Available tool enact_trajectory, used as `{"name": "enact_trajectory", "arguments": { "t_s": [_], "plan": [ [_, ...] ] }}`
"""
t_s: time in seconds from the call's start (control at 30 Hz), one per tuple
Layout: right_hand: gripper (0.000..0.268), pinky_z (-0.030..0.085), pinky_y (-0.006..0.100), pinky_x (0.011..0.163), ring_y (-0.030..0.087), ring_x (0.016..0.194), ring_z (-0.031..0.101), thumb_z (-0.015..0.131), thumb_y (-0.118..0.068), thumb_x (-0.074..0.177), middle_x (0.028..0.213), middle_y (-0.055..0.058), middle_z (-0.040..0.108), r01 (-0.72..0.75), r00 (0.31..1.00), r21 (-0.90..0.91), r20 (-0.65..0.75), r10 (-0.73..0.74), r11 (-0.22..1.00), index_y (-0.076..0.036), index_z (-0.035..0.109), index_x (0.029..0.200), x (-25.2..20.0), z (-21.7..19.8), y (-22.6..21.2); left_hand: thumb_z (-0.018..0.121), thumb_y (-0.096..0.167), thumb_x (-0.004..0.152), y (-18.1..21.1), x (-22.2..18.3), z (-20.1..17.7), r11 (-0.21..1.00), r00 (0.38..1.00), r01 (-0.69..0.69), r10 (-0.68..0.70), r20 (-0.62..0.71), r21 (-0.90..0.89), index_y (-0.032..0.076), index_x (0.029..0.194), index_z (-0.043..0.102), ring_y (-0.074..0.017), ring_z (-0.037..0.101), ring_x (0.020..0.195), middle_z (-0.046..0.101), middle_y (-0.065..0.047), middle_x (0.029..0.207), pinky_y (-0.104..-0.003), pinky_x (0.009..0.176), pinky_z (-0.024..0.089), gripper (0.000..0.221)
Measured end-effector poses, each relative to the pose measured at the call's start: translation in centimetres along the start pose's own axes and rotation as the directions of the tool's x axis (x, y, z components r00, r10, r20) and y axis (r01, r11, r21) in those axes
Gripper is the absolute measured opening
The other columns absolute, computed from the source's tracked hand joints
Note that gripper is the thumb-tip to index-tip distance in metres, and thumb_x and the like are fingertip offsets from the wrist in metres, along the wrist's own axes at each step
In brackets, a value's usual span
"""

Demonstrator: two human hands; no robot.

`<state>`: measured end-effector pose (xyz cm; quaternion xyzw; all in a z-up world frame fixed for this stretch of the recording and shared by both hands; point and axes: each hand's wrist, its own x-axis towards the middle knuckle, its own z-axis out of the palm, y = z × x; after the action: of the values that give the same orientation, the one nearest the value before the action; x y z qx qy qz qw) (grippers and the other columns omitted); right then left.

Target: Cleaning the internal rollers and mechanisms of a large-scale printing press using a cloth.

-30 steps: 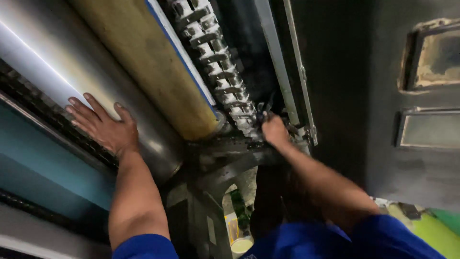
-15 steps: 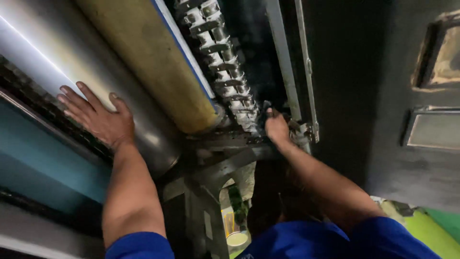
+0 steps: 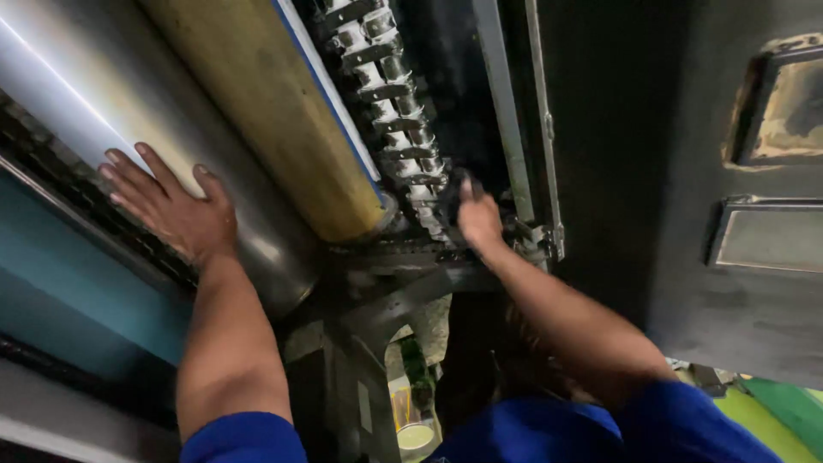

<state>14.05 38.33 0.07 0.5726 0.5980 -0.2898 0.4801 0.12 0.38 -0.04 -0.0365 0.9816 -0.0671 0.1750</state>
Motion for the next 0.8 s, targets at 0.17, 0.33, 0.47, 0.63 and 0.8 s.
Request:
{"name": "enact_trajectory", "arguments": {
  "t_s": [0.17, 0.33, 0.47, 0.63, 0.8],
  "plan": [
    [0.043, 0.040, 0.042, 0.115, 0.037, 0.137, 0.055, 0.044, -0.031, 0.111, 0.149, 0.022, 0.058, 0.822, 0.566, 0.282, -0.316, -0.761, 0.494, -0.006, 0.058, 0.143, -0.5, 1.2, -6.3, 0.047, 0.039, 0.123, -0.2, -0.4, -0.1, 0.999, 1.000, 0.026, -0.025, 0.014, -0.024, 0.009, 0.174, 0.017, -0.0424, 0.003, 0.166, 0.003, -0.022, 0.178, -0.059, 0.137, 0.006, 0.067],
    [0.034, 0.042, 0.043, 0.113, 0.043, 0.137, 0.051, 0.056, -0.016, 0.104, 0.159, 0.028, 0.044, 0.948, 0.166, -0.233, -0.224, -0.960, 0.218, -0.009, 0.061, 0.137, 0.1, 0.4, 0.1, 0.045, 0.039, 0.120, 0.3, -0.1, -0.7, 0.999, 1.000, 0.024, -0.024, 0.007, -0.030, 0.010, 0.175, 0.018, -0.0414, 0.003, 0.167, 0.004, -0.021, 0.177, -0.058, 0.137, 0.006, 0.068],
    [0.035, 0.045, 0.042, 0.118, 0.038, 0.138, 0.057, 0.056, -0.014, 0.107, 0.149, 0.018, 0.057, 0.880, 0.412, -0.144, -0.244, -0.878, 0.453, -0.014, 0.054, 0.142, 1.9, 0.2, 2.2, 0.045, 0.042, 0.123, -0.1, 0.2, 0.0, 0.999, 1.000, 0.024, -0.024, -0.006, -0.034, 0.011, 0.175, 0.019, -0.0409, 0.005, 0.166, 0.006, -0.021, 0.179, -0.058, 0.136, 0.007, 0.066],
    [0.067, 0.040, 0.045, 0.111, 0.040, 0.137, 0.049, 0.053, -0.018, 0.105, 0.156, 0.027, 0.033, 0.940, 0.333, 0.206, -0.370, -0.867, 0.272, -0.002, 0.009, 0.153, -3.4, -0.8, -3.3, 0.043, 0.042, 0.122, 0.0, -0.1, -1.0, 0.999, 1.000, 0.018, -0.017, 0.021, -0.031, 0.010, 0.174, 0.019, -0.0420, 0.006, 0.166, 0.007, -0.021, 0.180, -0.059, 0.136, 0.008, 0.065],
    [0.041, 0.058, 0.038, 0.108, 0.032, 0.127, 0.070, 0.083, -0.025, 0.095, 0.134, 0.015, 0.072, 0.806, 0.539, 0.037, -0.458, -0.707, 0.591, -0.013, 0.065, 0.130, 2.3, 2.1, -3.4, 0.044, 0.044, 0.121, 0.1, 0.3, -0.7, 0.998, 0.999, 0.037, -0.036, 0.013, -0.041, 0.011, 0.174, 0.020, -0.0404, 0.006, 0.165, 0.007, -0.019, 0.177, -0.058, 0.135, 0.007, 0.067]
  ]
}}
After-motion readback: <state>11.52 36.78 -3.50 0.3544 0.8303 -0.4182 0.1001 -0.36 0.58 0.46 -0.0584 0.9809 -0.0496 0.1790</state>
